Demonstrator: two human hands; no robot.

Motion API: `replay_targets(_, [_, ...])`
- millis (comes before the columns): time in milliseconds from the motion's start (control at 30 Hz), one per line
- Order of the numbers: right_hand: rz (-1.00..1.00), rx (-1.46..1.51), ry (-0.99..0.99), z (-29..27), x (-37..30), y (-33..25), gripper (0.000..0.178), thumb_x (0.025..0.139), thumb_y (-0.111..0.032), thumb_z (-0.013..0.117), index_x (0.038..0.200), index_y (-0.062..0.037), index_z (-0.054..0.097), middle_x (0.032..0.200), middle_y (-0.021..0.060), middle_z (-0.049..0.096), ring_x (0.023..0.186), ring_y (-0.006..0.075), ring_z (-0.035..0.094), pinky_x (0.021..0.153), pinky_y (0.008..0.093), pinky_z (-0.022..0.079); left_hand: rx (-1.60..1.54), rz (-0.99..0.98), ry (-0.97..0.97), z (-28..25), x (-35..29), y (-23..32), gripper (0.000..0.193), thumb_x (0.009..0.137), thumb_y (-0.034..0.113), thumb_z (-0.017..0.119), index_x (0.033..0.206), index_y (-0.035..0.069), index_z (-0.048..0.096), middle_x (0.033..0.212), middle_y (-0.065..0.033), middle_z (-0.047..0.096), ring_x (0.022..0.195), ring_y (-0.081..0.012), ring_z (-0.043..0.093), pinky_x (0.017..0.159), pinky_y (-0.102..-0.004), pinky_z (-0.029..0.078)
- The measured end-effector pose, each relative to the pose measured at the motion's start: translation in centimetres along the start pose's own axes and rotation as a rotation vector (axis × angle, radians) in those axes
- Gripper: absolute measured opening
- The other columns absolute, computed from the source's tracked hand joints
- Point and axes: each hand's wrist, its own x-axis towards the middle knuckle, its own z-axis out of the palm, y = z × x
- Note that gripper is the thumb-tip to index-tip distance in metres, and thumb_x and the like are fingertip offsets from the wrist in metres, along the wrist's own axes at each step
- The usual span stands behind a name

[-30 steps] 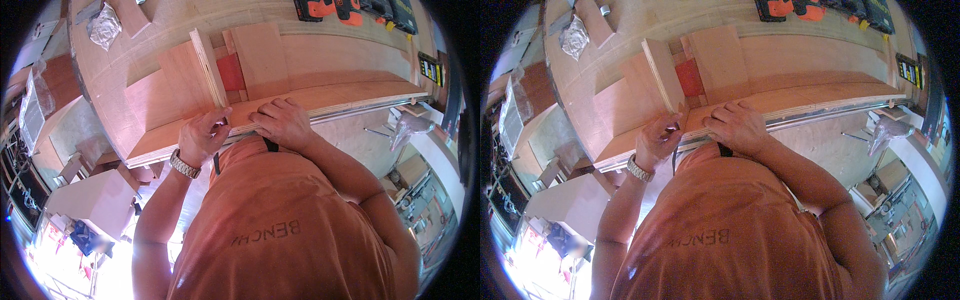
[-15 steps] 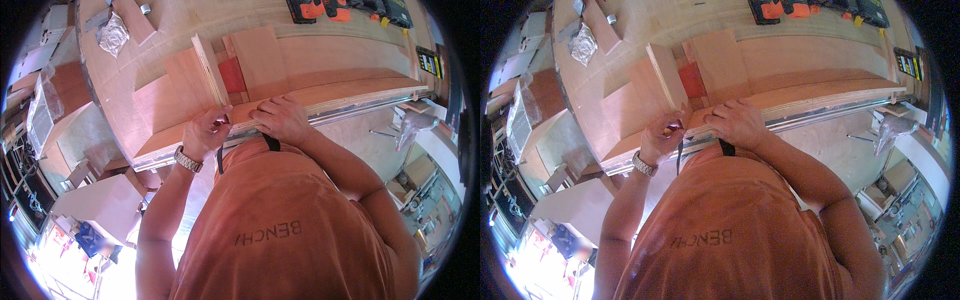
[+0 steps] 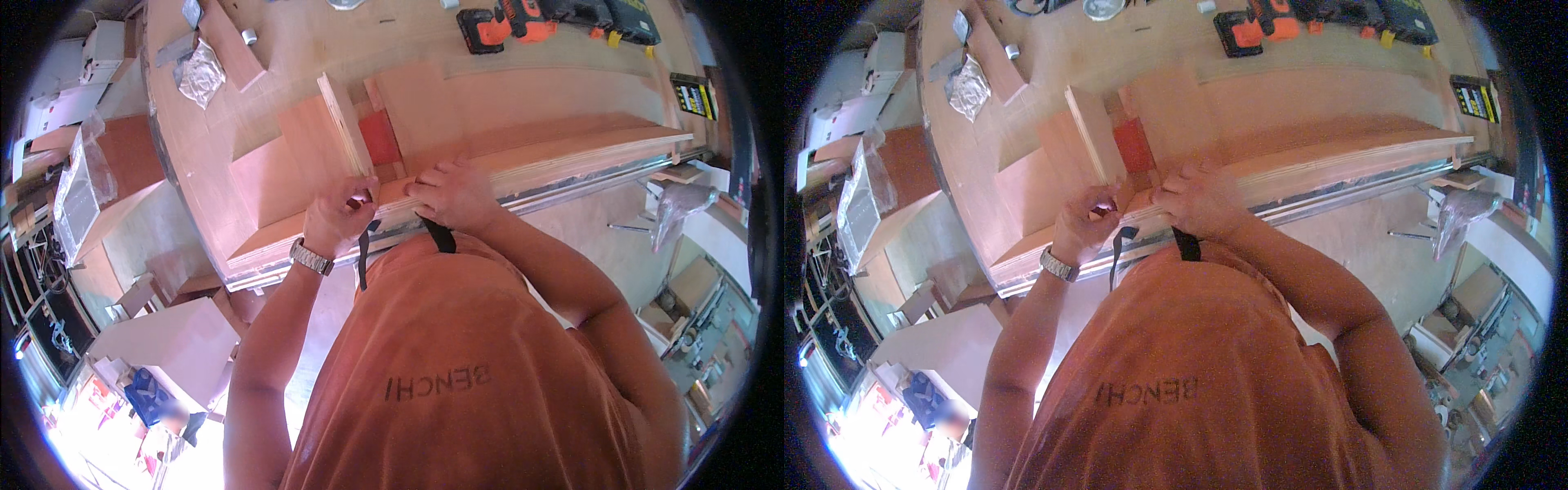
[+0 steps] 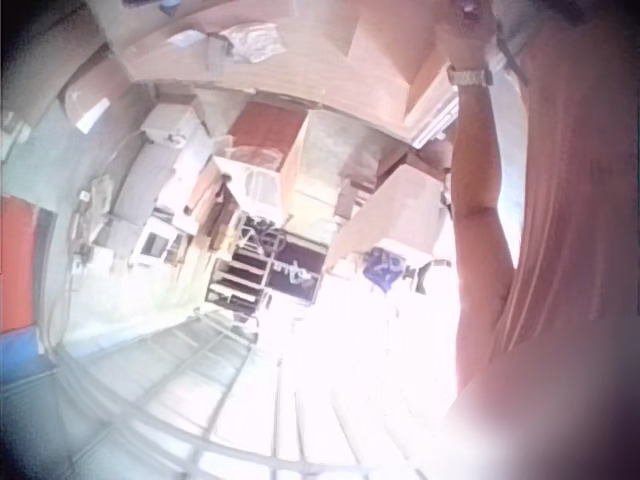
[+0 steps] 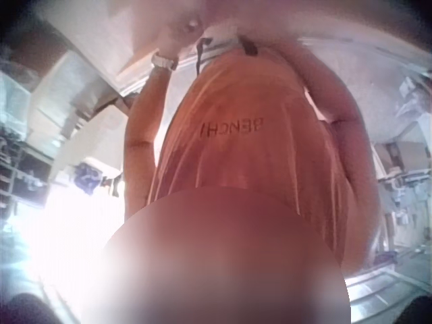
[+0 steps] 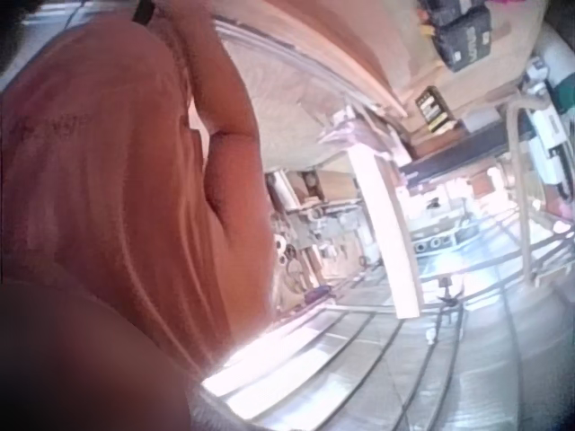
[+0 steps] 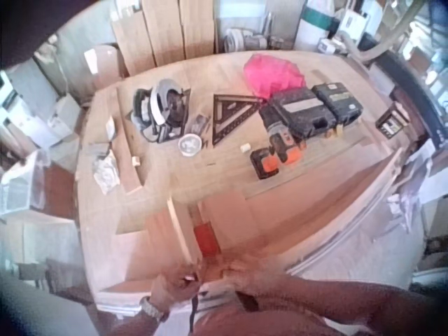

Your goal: The person aligns a thin wooden strip against a larger wooden panel on a workbench, then uses a cordless drill to drive screws into the strip, securing it to the panel. The person holds the strip in place with one hand while operating the drill with the other.

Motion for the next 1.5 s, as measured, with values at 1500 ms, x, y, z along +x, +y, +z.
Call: replay_targets(1500, [0.633,-0.020,0.142,6.2,26.5,20.0,0.026,0.095,-0.010,0.048,0.112,-0.0016,0.065,0.118,0.0244,0.067,0.111,0.0436,0.065,0.095,0.0523,0.053,-0.032,0.021,0.028,0.3,-0.1,-0.7,0.034,0.083,0.022,0.071,0.117,0.018,0.070,0.090,-0.0052,0.076,0.079,-0.0215,0.073,0.074,-0.0362,0.059])
